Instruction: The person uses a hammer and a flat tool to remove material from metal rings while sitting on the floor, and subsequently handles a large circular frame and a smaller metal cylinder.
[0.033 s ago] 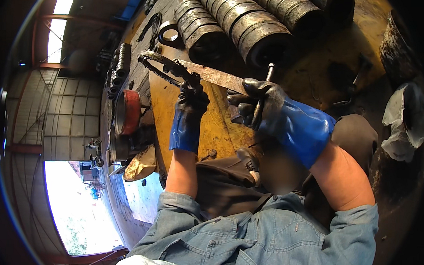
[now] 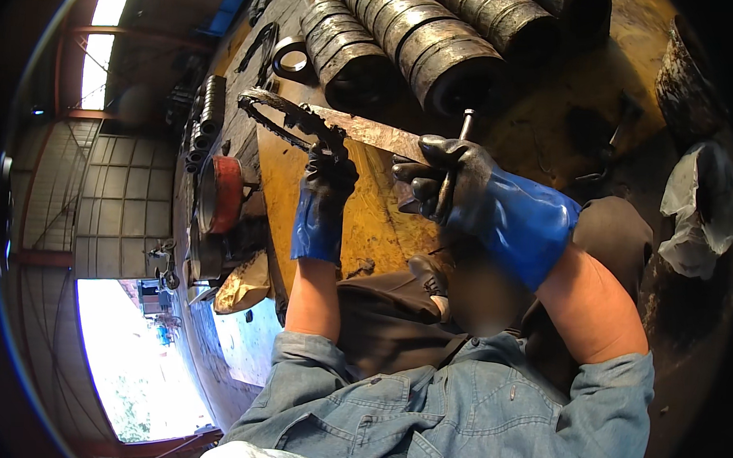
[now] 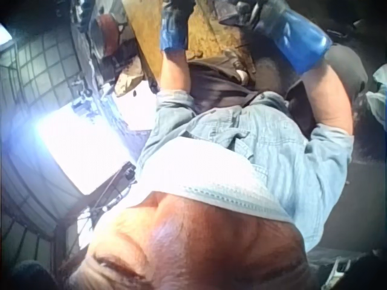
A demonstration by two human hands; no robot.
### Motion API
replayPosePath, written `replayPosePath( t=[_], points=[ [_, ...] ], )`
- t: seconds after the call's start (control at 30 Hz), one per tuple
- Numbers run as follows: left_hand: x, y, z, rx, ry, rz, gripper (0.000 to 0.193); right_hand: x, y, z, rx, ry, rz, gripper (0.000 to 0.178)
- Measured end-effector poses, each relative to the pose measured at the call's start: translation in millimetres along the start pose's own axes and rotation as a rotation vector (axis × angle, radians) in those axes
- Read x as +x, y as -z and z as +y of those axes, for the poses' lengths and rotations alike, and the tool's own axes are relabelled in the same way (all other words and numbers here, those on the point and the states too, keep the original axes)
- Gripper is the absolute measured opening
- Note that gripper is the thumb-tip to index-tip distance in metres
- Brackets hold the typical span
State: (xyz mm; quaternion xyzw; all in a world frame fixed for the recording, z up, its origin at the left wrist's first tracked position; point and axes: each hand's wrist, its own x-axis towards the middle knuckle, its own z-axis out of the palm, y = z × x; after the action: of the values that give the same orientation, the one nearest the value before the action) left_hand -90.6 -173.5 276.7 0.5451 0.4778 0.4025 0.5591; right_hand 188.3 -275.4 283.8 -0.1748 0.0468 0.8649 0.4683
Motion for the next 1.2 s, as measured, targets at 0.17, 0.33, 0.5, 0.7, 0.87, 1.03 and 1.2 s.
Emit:
replayPosePath(
  t=[0.17,0.33,0.5,0.7,0.87,1.03,1.2],
  points=[
    [5,4,16,0.304,0.103,0.186,0.008,-5,1,-5,-0.073,-0.012,0.02,0.02],
    [17,14,24,0.375,0.146,0.21,0.021,-8,7,-9,-0.119,0.008,0.01,0.021],
    [23,43,6,0.084,0.1,0.198,0.024,-27,-9,-15,-0.109,-0.03,0.123,0.022],
    [33,58,-2,-0.032,0.011,0.136,0.035,-29,5,-25,-0.114,-0.029,0.079,0.027],
    [45,93,7,0.013,-0.048,-0.058,0.032,-36,-3,-28,-0.15,-0.019,0.143,0.03],
    [51,106,42,0.056,-0.091,-0.138,0.027,-45,-7,-35,-0.099,-0.059,0.198,0.026],
    [38,72,96,0.295,-0.286,-0.09,0.025,-42,-2,-40,-0.152,-0.08,0.242,0.021]
  ],
)
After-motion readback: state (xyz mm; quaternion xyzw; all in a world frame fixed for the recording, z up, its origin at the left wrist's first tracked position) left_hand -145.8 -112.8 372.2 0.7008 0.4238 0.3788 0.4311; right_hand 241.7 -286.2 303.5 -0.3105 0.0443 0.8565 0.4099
